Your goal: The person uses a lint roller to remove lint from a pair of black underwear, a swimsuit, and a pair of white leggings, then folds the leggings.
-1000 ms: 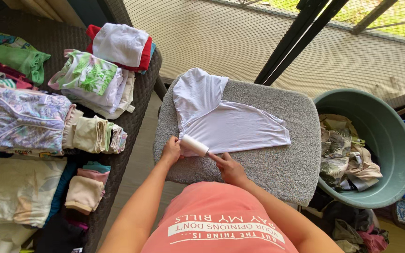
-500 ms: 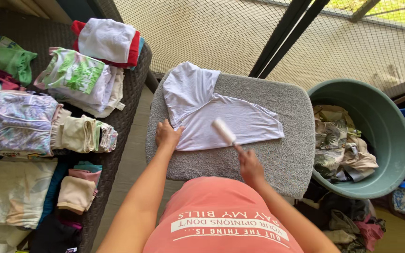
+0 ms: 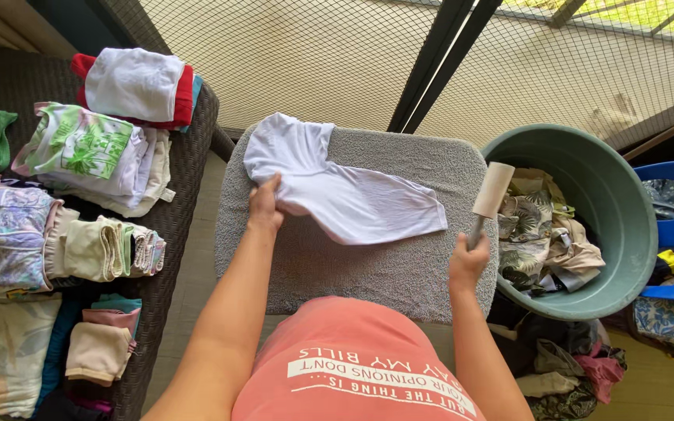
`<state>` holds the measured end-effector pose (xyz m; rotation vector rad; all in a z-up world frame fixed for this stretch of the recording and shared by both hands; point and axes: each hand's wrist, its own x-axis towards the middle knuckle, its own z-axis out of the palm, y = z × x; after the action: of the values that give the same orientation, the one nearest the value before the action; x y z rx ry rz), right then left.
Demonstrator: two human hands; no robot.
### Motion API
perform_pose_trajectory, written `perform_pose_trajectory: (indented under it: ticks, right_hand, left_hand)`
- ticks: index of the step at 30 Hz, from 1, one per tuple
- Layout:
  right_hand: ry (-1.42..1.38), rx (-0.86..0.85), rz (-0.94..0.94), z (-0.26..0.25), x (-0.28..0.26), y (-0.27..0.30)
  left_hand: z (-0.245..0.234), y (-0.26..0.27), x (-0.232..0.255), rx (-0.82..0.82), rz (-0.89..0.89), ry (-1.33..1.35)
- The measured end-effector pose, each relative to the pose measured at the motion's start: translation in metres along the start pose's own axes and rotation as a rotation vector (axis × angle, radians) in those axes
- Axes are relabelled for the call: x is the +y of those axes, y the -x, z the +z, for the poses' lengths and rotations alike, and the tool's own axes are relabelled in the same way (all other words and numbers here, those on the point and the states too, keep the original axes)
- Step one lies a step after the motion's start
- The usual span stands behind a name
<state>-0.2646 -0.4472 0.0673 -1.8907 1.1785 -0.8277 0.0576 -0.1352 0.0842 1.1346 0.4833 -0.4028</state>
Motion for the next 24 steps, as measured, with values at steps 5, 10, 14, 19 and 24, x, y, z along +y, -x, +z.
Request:
perform_pose_trajectory:
  ticks: [5, 10, 14, 19, 24]
  right_hand:
    - [-0.495, -0.277, 0.239, 0.041, -0.072, 0.007]
    - [-0.76, -0.472, 0.243, 0.09, -0.128, -0.025]
    - [-0.752, -0.579, 0.425, 0.145, -0.151, -0.03]
    - [-0.586, -0.772, 1.004, 0.239, -0.13, 0.04]
    - [-0.51, -0.687, 0.757, 0.253, -0.103, 0.044]
  left_hand:
    - [0.08, 0.09, 0.08, -0.332, 0.35, -0.333]
    - [0.075, 0.175, 0.139, -0.7, 0.505, -0.336]
    - [0.036, 0.233, 0.175, -0.877, 0.572, -0.29]
    - [0.011, 0.265, 0.186, -0.802, 0.547, -0.304]
    - [-0.014, 0.253, 0.187, -0.718, 0.457, -0.174]
